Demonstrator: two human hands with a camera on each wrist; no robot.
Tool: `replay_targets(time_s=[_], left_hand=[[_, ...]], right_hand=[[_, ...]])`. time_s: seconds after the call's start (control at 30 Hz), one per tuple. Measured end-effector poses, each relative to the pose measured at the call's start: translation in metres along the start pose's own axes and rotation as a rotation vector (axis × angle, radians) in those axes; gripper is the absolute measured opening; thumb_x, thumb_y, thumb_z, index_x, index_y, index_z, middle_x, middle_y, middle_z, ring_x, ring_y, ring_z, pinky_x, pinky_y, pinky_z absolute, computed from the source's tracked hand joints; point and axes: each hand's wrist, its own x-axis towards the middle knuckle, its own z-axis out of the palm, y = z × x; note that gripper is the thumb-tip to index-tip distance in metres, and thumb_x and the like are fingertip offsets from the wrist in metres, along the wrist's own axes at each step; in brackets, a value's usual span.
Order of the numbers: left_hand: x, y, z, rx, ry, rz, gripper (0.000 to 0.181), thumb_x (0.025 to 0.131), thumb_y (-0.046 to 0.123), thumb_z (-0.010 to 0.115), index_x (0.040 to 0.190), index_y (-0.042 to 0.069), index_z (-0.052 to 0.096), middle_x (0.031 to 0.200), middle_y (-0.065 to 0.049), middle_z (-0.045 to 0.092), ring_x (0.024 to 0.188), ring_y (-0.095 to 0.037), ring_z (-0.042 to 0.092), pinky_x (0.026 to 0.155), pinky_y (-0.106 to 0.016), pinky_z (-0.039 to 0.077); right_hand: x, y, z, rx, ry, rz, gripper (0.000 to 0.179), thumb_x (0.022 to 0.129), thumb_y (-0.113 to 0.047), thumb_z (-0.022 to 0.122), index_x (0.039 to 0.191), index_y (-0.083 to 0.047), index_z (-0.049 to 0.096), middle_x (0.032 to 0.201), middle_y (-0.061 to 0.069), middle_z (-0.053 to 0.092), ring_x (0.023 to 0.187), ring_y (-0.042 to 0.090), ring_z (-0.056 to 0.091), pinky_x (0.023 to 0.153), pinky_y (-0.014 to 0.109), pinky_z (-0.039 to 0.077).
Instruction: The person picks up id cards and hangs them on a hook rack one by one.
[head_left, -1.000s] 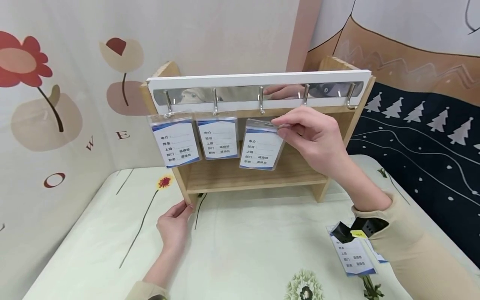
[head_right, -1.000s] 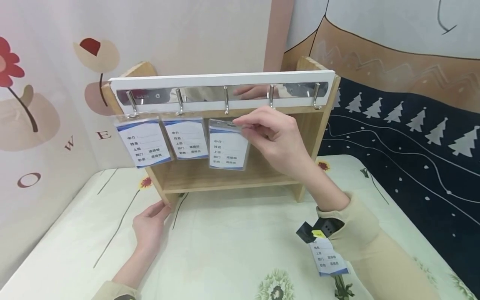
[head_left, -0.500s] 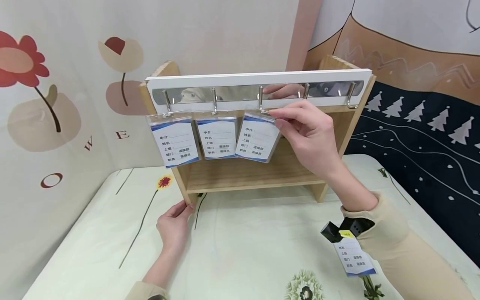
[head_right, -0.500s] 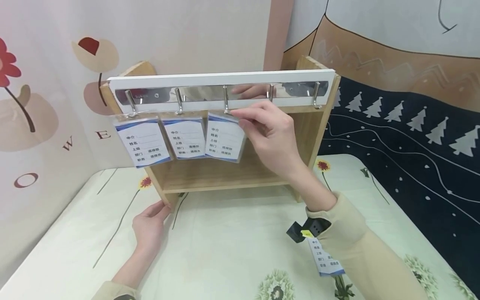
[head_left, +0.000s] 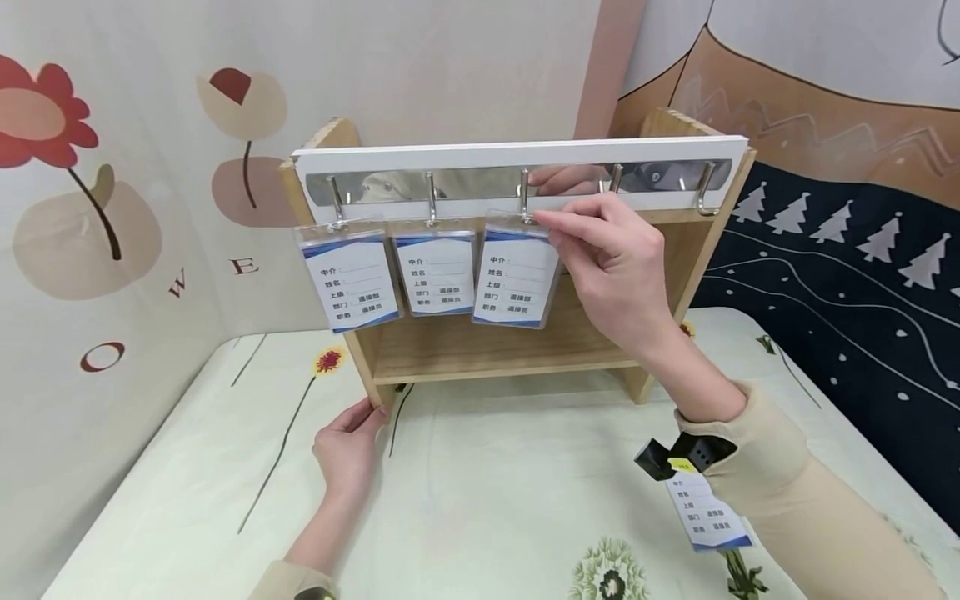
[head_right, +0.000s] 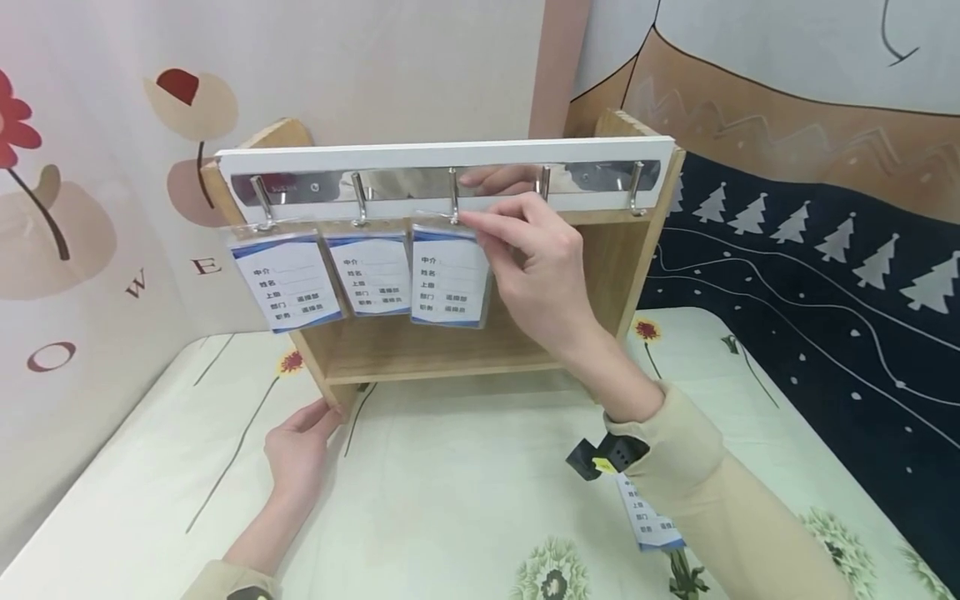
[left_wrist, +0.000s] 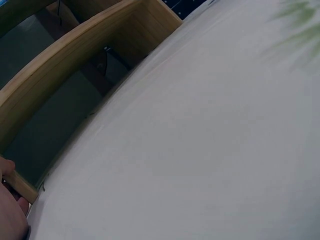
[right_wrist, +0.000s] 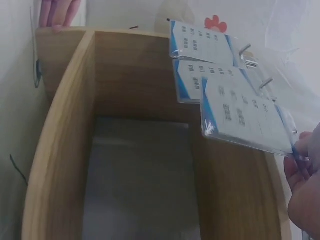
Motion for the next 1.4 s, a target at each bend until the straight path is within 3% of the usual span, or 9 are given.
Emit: replay_targets(time_s=[0.1,0.33,0.7,0.87,1.03,1.2,1.4], left_hand=[[0.001,0.0,0.0,0.0,0.003,-0.001,0.031,0.093,0.009,0.074,0.121,-0.002,0.073,0.115,-0.021,0.072,0.079,0.012,0.065,0.073,-0.009,0.053],[0.001,0.0,0.0,0.012,0.002,-0.003,0.031,0.093,0.009,0.074,0.121,-0.002,0.073,0.115,-0.021,0.072,0.078,0.013,0.064,0.072,-0.009,0.053],[0.001,0.001,0.002,0.009,0.01,-0.004,0.031,0.093,0.01,0.074,0.121,-0.001,0.074,0.116,-0.021,0.072,0.078,0.013,0.064,0.073,-0.008,0.052],[0.0,0.0,0.001,0.008,0.002,-0.01,0.032,0.093,0.01,0.074,0.122,-0.002,0.073,0.117,-0.021,0.072,0.08,0.013,0.064,0.073,-0.008,0.052],[0.0,-0.001,0.0,0.006,-0.001,-0.007,0.032,0.093,0.011,0.074,0.123,-0.002,0.073,0.118,-0.021,0.071,0.08,0.012,0.064,0.073,-0.008,0.052],[-0.001,-0.001,0.0,0.014,0.009,0.01,0.031,0.093,0.01,0.075,0.121,-0.001,0.074,0.116,-0.021,0.072,0.079,0.013,0.064,0.072,-0.009,0.053],[-0.001,-0.001,0.0,0.02,0.005,0.014,0.032,0.093,0.011,0.075,0.122,-0.001,0.074,0.116,-0.021,0.072,0.079,0.013,0.064,0.072,-0.008,0.052]], right_hand=[[0.002,-0.002,0.002,-0.025,-0.007,0.025,0.018,0.095,0.005,0.069,0.11,0.003,0.078,0.1,0.017,0.068,0.085,0.023,0.056,0.068,0.019,0.039],[0.002,-0.003,0.008,-0.021,-0.011,0.168,0.022,0.092,0.009,0.07,0.11,0.001,0.078,0.103,0.014,0.07,0.085,0.02,0.058,0.069,0.013,0.042],[-0.004,-0.003,0.011,-0.022,0.019,0.166,0.025,0.096,0.008,0.064,0.115,0.0,0.077,0.109,0.013,0.069,0.092,0.019,0.059,0.071,0.019,0.043],[-0.016,-0.004,0.011,-0.02,0.022,0.15,0.031,0.096,0.009,0.061,0.122,-0.001,0.074,0.121,0.014,0.067,0.097,0.019,0.061,0.076,0.018,0.048],[-0.033,-0.004,0.005,-0.026,0.03,0.163,0.034,0.094,0.012,0.063,0.125,0.001,0.072,0.126,0.015,0.065,0.105,0.021,0.062,0.086,0.025,0.053],[-0.051,-0.001,-0.003,-0.029,0.039,0.189,0.034,0.091,0.014,0.065,0.122,0.002,0.073,0.124,0.015,0.067,0.11,0.022,0.063,0.091,0.024,0.051],[-0.071,-0.001,-0.016,-0.037,-0.008,0.177,0.032,0.089,0.016,0.068,0.116,0.002,0.075,0.118,0.014,0.068,0.106,0.023,0.064,0.094,0.019,0.049]])
